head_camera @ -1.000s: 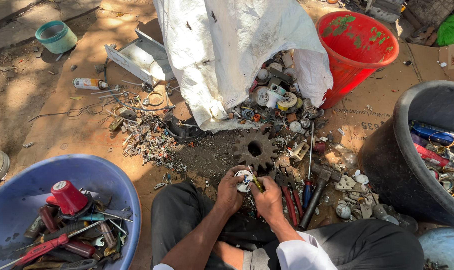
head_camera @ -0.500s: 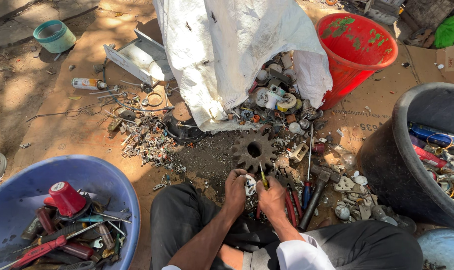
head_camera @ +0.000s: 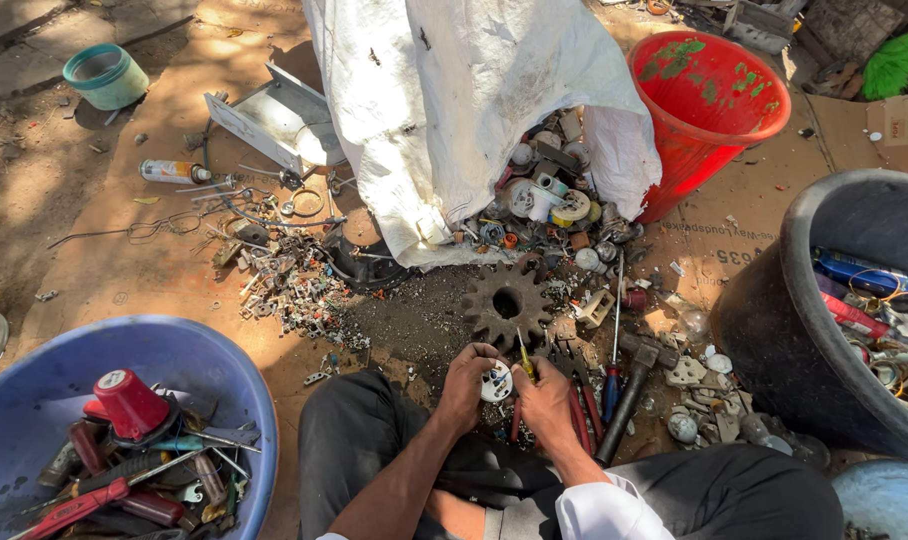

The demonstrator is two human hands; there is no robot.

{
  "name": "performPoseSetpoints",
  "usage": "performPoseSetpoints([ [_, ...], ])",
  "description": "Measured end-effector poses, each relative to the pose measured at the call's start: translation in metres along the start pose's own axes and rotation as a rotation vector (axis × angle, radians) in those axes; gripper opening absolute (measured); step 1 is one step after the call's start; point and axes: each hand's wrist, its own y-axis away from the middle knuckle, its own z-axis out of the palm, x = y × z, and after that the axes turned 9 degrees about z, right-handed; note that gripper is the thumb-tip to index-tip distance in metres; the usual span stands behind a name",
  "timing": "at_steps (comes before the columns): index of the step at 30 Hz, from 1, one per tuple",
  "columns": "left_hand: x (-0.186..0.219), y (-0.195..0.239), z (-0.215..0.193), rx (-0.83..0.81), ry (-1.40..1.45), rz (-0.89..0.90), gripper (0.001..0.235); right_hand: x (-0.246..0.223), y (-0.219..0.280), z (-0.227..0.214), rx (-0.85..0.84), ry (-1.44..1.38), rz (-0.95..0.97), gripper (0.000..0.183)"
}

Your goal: The person sits on the ground and uses a screwdriver to unscrew a white circular electronic component. After removing the screw, they use a hammer to strike the component, breaking it apart to separate the internal parts.

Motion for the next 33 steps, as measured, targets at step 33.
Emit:
performPoseSetpoints([
  [33, -0.005, -0.003, -0.003, -0.003, 0.129, 0.084, 0.005, -0.024, 0.026, 0.003, 0.036, 0.192, -0.281, 0.014],
])
